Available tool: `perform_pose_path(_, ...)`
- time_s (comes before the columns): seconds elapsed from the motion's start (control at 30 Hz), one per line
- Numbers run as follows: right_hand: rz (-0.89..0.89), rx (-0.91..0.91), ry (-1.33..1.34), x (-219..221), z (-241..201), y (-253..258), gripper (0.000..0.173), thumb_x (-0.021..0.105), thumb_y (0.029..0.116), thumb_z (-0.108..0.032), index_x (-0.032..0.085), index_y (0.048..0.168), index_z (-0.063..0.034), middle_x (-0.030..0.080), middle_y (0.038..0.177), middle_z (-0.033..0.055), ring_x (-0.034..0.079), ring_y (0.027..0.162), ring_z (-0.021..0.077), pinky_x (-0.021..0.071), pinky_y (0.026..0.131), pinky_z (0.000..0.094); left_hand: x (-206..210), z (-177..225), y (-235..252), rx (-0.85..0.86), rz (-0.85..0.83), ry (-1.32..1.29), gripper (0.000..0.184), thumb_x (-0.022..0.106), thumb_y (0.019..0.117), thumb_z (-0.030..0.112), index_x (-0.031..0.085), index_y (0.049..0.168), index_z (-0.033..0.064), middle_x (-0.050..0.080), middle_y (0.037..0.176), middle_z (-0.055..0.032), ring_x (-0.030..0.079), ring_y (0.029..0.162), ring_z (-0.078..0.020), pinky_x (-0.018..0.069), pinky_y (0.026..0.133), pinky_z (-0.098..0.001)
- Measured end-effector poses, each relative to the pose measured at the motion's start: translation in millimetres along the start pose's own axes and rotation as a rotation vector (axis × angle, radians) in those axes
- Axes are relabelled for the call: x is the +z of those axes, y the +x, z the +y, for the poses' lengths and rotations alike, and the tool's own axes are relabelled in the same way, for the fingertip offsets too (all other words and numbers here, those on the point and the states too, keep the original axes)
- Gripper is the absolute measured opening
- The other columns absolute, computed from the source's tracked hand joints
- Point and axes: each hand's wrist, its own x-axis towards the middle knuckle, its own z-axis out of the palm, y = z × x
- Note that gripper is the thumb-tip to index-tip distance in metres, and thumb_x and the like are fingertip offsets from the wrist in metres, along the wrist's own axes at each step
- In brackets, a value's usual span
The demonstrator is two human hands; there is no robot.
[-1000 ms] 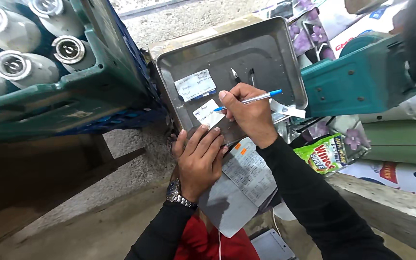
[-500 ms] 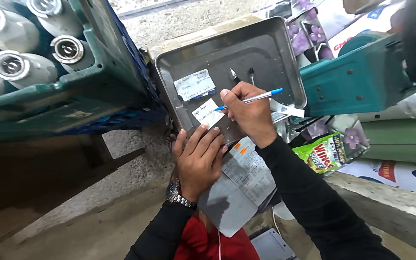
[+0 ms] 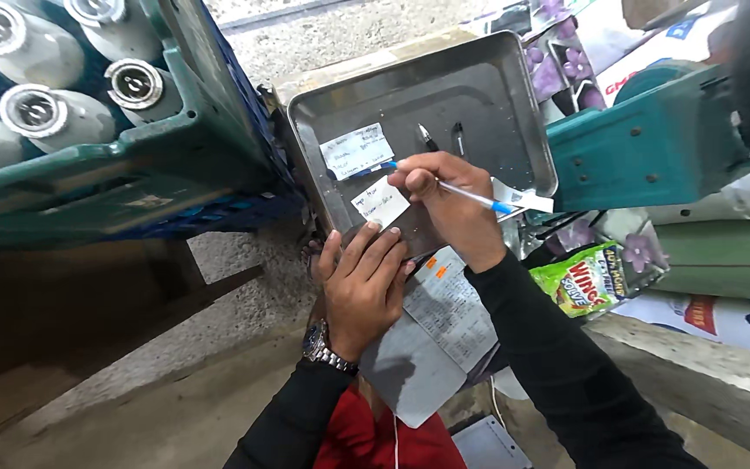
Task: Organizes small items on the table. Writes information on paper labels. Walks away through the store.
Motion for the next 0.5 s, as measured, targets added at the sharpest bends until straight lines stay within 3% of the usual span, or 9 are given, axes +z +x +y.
perform_pose_path(0.07,0.009,-0.053,-0.214,2,-9,-16,0.021,0.065,0.102,-0.019,0.071,0.115,-0.0044,0.071,0.113,0.0057,0.068,0.106,0.0144,0.0579,0.09,0.031,0,-1,-1,0.005,-0.004,0.0,0.028,0.061,0.1001,0.036,0.076,0.121,0.0261,0.065,0.139,0.0079,0.046,0.143,-0.0166,0.0181,0.126,-0.0583)
perform_pose_path(0.23,-0.039,-0.013,-0.511,15,-11,-18,0.031,0.07,0.0976,-0.027,0.069,0.125,-0.0125,0.066,0.126,0.003,0.055,0.126,0.0226,0.0485,0.101,0.0429,-2,-2,0,0.023,-0.014,-0.012,0.029,0.06,0.1006,0.033,0.076,0.123,0.0254,0.065,0.139,0.0073,0.047,0.143,-0.0171,0.0199,0.125,-0.0584)
perform_pose_path(0.3,-0.053,0.027,-0.523,18,-12,-18,0.035,0.071,0.0954,-0.029,0.067,0.127,-0.0145,0.064,0.129,0.0025,0.052,0.127,0.0249,0.0465,0.101,0.0473,-4,-1,1,0.021,-0.019,-0.015,0.029,0.059,0.1004,0.032,0.076,0.123,0.0246,0.065,0.139,0.0069,0.046,0.144,-0.0171,0.0195,0.125,-0.0588)
perform_pose_path(0.4,-0.035,0.116,-0.425,18,-19,-17,0.038,0.073,0.0923,-0.022,0.063,0.128,-0.0156,0.063,0.122,0.0029,0.056,0.116,0.0224,0.0488,0.091,0.0462,-3,0,2,0.022,-0.013,-0.015,0.028,0.061,0.1001,0.032,0.076,0.122,0.0239,0.066,0.138,0.0062,0.047,0.143,-0.0171,0.0203,0.125,-0.0587)
perform_pose_path(0.5,-0.01,0.166,-0.141,15,-26,-24,0.028,0.067,0.0962,-0.012,0.058,0.122,-0.0115,0.064,0.099,0.0051,0.064,0.077,0.0154,0.0563,0.057,0.0306,-4,-1,3,0.021,-0.009,-0.058,0.026,0.062,0.0993,0.032,0.077,0.12,0.0256,0.067,0.136,0.0075,0.048,0.142,-0.0169,0.0203,0.125,-0.0592)
